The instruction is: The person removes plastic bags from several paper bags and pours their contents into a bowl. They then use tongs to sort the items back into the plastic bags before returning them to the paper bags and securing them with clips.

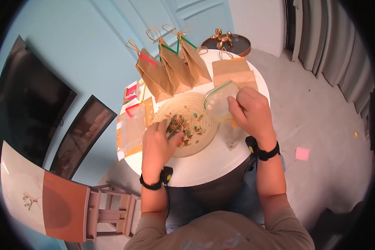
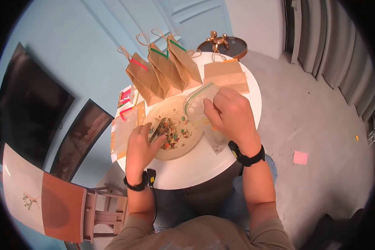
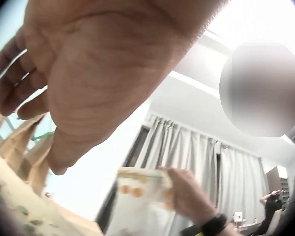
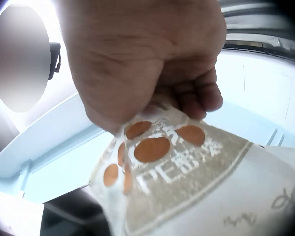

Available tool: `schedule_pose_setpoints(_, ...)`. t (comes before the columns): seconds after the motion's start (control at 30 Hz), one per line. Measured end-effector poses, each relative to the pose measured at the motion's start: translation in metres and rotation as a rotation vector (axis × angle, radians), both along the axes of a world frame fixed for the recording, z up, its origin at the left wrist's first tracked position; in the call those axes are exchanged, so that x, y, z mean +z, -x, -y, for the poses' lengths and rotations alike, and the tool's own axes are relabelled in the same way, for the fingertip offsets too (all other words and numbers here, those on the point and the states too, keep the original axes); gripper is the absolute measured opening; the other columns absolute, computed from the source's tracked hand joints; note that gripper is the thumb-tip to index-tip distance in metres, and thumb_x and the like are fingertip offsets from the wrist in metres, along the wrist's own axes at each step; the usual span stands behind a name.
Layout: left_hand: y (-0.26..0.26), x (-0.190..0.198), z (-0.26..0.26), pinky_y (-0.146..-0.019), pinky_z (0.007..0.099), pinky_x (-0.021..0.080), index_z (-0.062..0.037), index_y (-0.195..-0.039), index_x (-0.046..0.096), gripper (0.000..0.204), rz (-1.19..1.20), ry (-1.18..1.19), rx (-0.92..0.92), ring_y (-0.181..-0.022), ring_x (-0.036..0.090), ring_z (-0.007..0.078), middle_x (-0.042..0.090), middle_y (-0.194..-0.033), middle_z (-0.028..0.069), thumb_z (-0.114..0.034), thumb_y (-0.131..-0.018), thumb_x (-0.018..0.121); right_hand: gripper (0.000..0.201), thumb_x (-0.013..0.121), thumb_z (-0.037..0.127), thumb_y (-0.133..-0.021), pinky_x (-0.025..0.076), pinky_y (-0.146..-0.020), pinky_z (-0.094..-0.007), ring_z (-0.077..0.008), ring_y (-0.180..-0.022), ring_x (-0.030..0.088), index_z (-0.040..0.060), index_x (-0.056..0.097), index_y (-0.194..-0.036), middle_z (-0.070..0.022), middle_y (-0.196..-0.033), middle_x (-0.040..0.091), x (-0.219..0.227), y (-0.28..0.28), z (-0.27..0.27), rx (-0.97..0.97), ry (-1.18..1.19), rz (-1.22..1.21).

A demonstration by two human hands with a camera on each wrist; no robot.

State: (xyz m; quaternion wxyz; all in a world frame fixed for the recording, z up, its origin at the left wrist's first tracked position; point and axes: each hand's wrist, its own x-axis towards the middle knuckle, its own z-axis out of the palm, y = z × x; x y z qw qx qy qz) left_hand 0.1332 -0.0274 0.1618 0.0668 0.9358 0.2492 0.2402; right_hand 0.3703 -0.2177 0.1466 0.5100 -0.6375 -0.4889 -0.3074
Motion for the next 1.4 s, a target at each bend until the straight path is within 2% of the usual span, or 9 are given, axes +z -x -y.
schedule_pose_setpoints(0.4, -0.018, -0.028, 0.056, -0.100, 0.0504, 0.059, 0.0040, -0.136, 0.071, 0.061, 0.193, 0.169, -0.326, -0.118, 0.070, 0.0463, 0.074, -0.126, 0.0253, -0.030, -0.091, 0.094, 0.023, 0.077, -0.002, -0.093, 0.053, -0.062, -0.0431, -0.0338, -0.067, 0.065, -0.0019, 0.063, -0.075, -0.0144, -0.078, 0.068, 0.027, 0.051, 0.007, 0.117, -0.044, -0.119)
schedule_pose_setpoints(0.6, -0.024, -0.042, 0.048, -0.098, 0.0498, 0.058, 0.0022, -0.134, 0.073, 0.042, 0.453, 0.547, -0.390, -0.112, 0.072, 0.0464, 0.075, -0.122, 0.0234, -0.016, -0.097, 0.083, 0.017, 0.082, 0.004, -0.091, 0.058, -0.067, -0.0418, -0.0336, -0.074, 0.070, -0.0010, 0.069, -0.080, -0.0132, -0.087, 0.072, 0.032, 0.067, 0.011, 0.279, 0.114, -0.028)
schedule_pose_setpoints(0.77, -0.005, -0.031, 0.037, -0.089, 0.0405, 0.059, 0.0018, -0.131, 0.077, 0.030, 0.485, 0.657, -0.474, -0.100, 0.077, 0.0343, 0.079, -0.115, 0.0191, -0.006, -0.102, 0.072, 0.018, 0.086, 0.008, -0.086, 0.060, -0.073, -0.0415, -0.0345, -0.084, 0.074, -0.0019, 0.075, -0.096, -0.0155, -0.104, 0.076, 0.035, 0.076, 0.015, 0.286, 0.164, -0.042)
schedule_pose_setpoints(0.9, 0.012, -0.022, 0.029, -0.089, 0.0337, 0.057, 0.0032, -0.133, 0.077, 0.031, 0.538, 0.863, -0.402, -0.098, 0.073, 0.0198, 0.080, -0.117, 0.0122, -0.006, -0.107, 0.063, 0.051, 0.091, 0.015, -0.081, 0.059, -0.095, -0.0408, -0.0362, -0.109, 0.074, -0.0018, 0.073, -0.126, -0.0208, -0.123, 0.075, 0.042, 0.064, 0.019, 0.095, 0.066, -0.096)
schedule_pose_setpoints(1.03, 0.023, -0.024, 0.017, -0.089, 0.0307, 0.054, 0.0053, -0.131, 0.078, 0.033, 0.660, 0.956, -0.426, -0.098, 0.068, 0.0148, 0.079, -0.113, 0.0064, -0.013, -0.111, 0.059, 0.041, 0.089, 0.010, -0.090, 0.058, -0.094, -0.0366, -0.0227, -0.105, 0.074, -0.0016, 0.072, -0.126, -0.0117, -0.117, 0.078, 0.019, 0.046, -0.007, 0.329, 0.138, -0.445)
schedule_pose_setpoints(1.1, 0.030, -0.026, 0.011, -0.089, 0.0285, 0.050, 0.0063, -0.129, 0.078, 0.037, 0.637, 1.011, -0.421, -0.100, 0.066, 0.0137, 0.078, -0.112, 0.0040, -0.020, -0.111, 0.059, 0.031, 0.086, 0.006, -0.096, 0.058, -0.090, -0.0326, -0.0145, -0.104, 0.073, -0.0020, 0.073, -0.123, -0.0062, -0.114, 0.079, 0.000, 0.027, -0.012, 0.660, 0.279, -0.832)
schedule_pose_setpoints(1.2, 0.046, -0.051, -0.011, -0.082, 0.0338, 0.054, 0.0066, -0.120, 0.080, 0.028, 0.600, 1.115, -0.316, -0.093, 0.068, 0.0155, 0.077, -0.097, 0.0060, -0.014, -0.111, 0.062, 0.019, 0.081, 0.002, -0.103, 0.056, -0.086, -0.0270, -0.0064, -0.102, 0.070, -0.0014, 0.073, -0.120, -0.0002, -0.108, 0.079, -0.017, 0.016, -0.012, 0.834, 0.280, -0.926)
schedule_pose_setpoints(1.3, 0.034, -0.030, -0.001, -0.078, 0.0351, 0.053, 0.0057, -0.116, 0.079, 0.025, 0.733, 0.812, -0.294, -0.087, 0.068, 0.0182, 0.075, -0.089, 0.0104, -0.015, -0.111, 0.066, 0.015, 0.082, 0.004, -0.104, 0.054, -0.080, -0.0238, -0.0047, -0.094, 0.070, -0.0004, 0.075, -0.116, 0.0005, -0.102, 0.078, -0.003, 0.027, -0.009, 0.888, 0.209, -0.934)
schedule_pose_setpoints(1.4, 0.030, -0.025, -0.008, -0.076, 0.0367, 0.054, 0.0054, -0.117, 0.078, 0.023, 0.404, 0.549, -0.212, -0.083, 0.070, 0.0225, 0.074, -0.088, 0.0165, -0.016, -0.111, 0.070, 0.012, 0.085, 0.005, -0.102, 0.056, -0.079, -0.0245, -0.0060, -0.090, 0.068, 0.0017, 0.077, -0.110, 0.0021, -0.097, 0.076, -0.012, 0.018, -0.020, 0.768, 0.383, -0.812)
